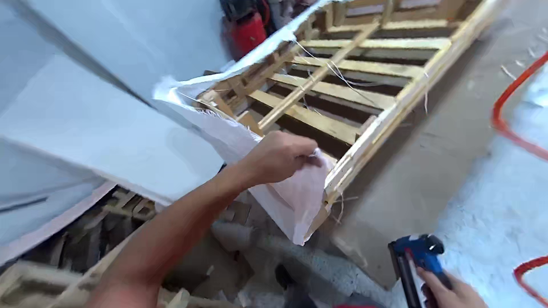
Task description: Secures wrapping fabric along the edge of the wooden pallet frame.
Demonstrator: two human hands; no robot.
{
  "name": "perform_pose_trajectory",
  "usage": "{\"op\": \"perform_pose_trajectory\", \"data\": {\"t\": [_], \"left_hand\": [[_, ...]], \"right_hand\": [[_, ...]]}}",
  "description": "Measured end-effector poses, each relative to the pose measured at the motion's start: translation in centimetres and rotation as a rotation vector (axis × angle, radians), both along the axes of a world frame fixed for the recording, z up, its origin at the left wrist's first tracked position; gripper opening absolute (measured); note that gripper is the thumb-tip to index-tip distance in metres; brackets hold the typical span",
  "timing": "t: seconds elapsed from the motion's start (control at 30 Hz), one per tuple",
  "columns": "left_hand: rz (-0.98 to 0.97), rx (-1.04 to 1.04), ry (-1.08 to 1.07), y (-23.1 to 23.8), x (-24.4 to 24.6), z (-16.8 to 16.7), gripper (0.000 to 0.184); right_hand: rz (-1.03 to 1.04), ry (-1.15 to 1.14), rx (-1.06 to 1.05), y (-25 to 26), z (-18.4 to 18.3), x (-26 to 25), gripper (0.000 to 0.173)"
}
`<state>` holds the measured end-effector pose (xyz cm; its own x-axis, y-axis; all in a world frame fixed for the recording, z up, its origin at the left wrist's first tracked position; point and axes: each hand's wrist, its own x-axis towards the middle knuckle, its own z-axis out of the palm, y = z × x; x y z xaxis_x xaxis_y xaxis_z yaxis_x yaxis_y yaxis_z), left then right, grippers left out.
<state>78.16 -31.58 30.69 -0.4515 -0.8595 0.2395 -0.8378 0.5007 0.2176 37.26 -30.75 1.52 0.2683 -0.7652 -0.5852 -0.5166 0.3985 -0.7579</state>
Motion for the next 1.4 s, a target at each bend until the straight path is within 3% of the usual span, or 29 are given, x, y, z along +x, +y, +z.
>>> {"op": "perform_pose_trajectory", "data": {"t": [0.13,0.2,0.33,0.43,0.6,0.67,0.8,0.9,1.0,1.1,1.2,1.27,1.4], "left_hand": [[-0.376,-0.268,-0.08,-7.0,0.1,-5.0,0.011],[-0.526,-0.296,-0.047,-9.5,0.5,-6.7,0.013],[-0.691,-0.366,0.086,-10.0,1.2,-6.7,0.013],[-0.73,-0.318,-0.071,-10.9,0.6,-6.7,0.011],[-0.886,-0.086,-0.249,-15.0,-1.3,-10.6,0.014],[-0.906,-0.08,-0.141,-15.3,-1.0,-10.8,0.013],[-0.967,-0.298,0.257,-16.9,-0.5,-13.3,0.012],[-0.894,-0.294,0.327,-16.9,-0.5,-14.0,0.016],[-0.847,-0.078,0.112,-16.9,-1.3,-12.8,0.025],[-1.006,0.034,-0.167,-17.4,-2.2,-11.5,0.023],[-1.047,0.054,-0.049,-18.5,-1.9,-12.0,0.028],[-1.017,0.042,0.06,-18.7,-1.6,-12.8,0.032],[-1.046,0.064,0.121,-18.9,-1.0,-12.8,0.031]], "right_hand": [[-0.329,0.098,-0.002,4.7,-0.2,2.7,0.048],[-0.556,0.12,-0.04,7.9,0.1,6.1,0.047],[-1.064,-0.044,-0.119,14.4,5.5,12.5,0.023],[-1.223,-0.214,-0.223,17.8,9.2,15.7,0.022],[-1.221,-0.237,-0.306,20.2,13.8,20.0,0.019],[-1.198,-0.313,-0.271,20.6,14.7,21.4,0.021],[-1.093,-0.31,-0.182,19.0,18.3,23.9,0.032],[-0.987,-0.26,-0.163,16.2,21.2,26.4,0.034],[-0.861,-0.106,-0.184,13.2,23.9,29.3,0.035],[-0.746,0.184,-0.2,11.0,25.1,32.6,0.043],[-0.711,0.385,-0.203,8.9,26.2,35.4,0.043],[-0.715,0.481,-0.094,7.7,26.6,36.9,0.042],[-0.814,0.455,0.025,5.9,27.5,39.8,0.039]]}}
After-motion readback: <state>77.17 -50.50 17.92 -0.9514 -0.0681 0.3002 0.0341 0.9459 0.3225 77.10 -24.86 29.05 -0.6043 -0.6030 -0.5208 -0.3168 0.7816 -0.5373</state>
